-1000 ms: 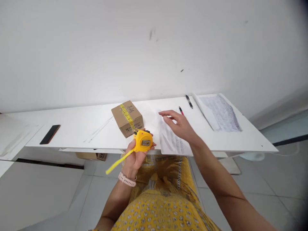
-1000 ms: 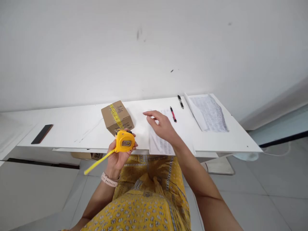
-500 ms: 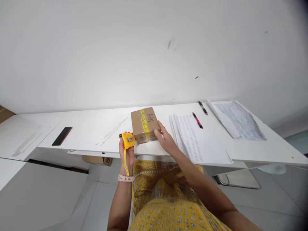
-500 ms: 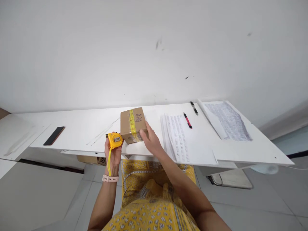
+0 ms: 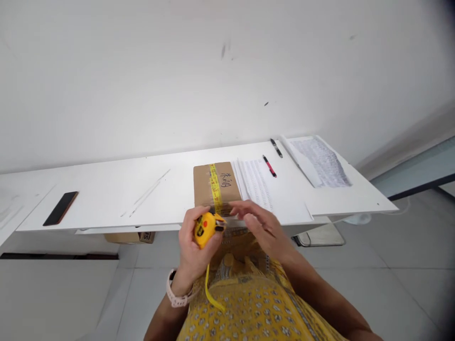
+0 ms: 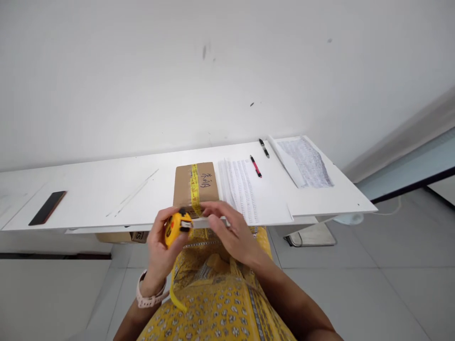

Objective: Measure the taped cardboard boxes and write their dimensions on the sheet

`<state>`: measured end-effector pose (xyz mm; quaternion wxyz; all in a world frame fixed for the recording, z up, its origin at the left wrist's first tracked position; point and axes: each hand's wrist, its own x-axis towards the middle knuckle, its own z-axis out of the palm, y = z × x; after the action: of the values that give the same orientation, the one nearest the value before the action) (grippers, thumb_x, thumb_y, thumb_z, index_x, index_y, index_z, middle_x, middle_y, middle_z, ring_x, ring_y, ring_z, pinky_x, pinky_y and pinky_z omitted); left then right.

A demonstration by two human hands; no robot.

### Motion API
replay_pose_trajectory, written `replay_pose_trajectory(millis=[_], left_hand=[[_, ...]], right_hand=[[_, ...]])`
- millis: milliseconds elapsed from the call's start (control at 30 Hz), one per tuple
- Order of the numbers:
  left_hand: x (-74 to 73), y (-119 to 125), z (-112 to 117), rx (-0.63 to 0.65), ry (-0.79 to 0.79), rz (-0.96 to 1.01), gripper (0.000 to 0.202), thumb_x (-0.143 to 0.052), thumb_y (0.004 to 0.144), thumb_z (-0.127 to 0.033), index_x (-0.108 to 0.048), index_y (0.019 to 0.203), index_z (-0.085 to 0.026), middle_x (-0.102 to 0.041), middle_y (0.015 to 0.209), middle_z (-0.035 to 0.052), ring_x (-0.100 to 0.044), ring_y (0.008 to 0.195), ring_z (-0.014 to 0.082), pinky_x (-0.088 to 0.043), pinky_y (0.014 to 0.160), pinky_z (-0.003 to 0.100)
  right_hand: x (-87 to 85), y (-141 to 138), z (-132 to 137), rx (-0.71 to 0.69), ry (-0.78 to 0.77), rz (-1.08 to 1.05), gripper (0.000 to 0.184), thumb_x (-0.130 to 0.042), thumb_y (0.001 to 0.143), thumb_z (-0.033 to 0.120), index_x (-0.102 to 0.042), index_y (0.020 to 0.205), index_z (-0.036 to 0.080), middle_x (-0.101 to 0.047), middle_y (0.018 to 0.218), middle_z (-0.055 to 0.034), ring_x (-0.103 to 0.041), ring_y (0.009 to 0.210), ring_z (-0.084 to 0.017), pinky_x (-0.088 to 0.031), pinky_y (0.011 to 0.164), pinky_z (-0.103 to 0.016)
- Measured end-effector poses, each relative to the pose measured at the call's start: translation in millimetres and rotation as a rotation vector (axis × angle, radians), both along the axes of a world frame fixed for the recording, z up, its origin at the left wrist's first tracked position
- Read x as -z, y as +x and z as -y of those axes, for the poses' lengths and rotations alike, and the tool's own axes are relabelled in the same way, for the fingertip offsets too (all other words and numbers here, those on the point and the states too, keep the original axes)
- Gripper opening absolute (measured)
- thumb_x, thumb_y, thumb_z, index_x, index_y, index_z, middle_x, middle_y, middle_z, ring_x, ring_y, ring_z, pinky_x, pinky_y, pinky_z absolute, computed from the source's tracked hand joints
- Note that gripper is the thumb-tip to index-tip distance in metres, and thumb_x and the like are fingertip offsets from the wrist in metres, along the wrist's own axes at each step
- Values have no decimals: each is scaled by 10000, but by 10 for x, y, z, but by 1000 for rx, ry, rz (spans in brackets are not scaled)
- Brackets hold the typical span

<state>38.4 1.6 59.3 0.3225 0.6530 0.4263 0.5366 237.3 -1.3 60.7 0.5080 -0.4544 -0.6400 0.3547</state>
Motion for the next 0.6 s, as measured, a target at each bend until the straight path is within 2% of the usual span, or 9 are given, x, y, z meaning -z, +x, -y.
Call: replay_pose_trajectory(millis=[67,200,300,400,500,600], left_hand=[[11,132,21,-31,76,-132,393,-694,831,-288,-578,1204,-244,-597,1125,87,-607,1013,251,-519,885,393],[144,292,37,-165,204,-255,412,-671,855,-266,-525,1238,-230,-542,1184,121,-548,1132,282,-484,953,449],[202,309,66,-162,168,-225,410,-685,835,-245,-516,1209,-229,-514,1253,136,-517,1210,298,-468,990,467],[175,278,99,-70,-48,-61,419,-714,804,-258,-510,1169,-242,-545,1232,111,-570,1153,272,-505,942,413],[119,211,129,215,-459,219,563,-772,749,-319,-495,1237,-269,-600,1168,80,-643,986,232,-560,786,335],[121,146,158,470,-741,477,671,-810,692,-449,-549,1281,-264,-618,1244,99,-651,1034,270,-570,809,354]], right_hand=[[-49,-75,12,-116,-27,20,320,-537,940,440,-636,1195,274,-657,973,-49,-602,845,-192,-520,763,-350],[-13,-144,25,-82,-47,83,344,-636,885,434,-646,1193,280,-644,918,-32,-580,766,-173,-518,727,-341],[6,-115,27,-103,-43,109,295,-636,889,421,-662,1151,287,-644,908,-28,-580,750,-168,-519,711,-332],[-6,-57,12,-142,-26,127,250,-613,909,415,-661,1113,279,-639,896,-27,-582,758,-165,-509,697,-312],[-12,21,-17,-187,-70,92,220,-584,929,423,-662,1054,258,-647,893,-29,-588,766,-158,-493,665,-281],[2,97,-40,-368,-117,-44,246,-544,954,434,-660,1063,246,-668,958,-41,-616,813,-152,-504,690,-268]])
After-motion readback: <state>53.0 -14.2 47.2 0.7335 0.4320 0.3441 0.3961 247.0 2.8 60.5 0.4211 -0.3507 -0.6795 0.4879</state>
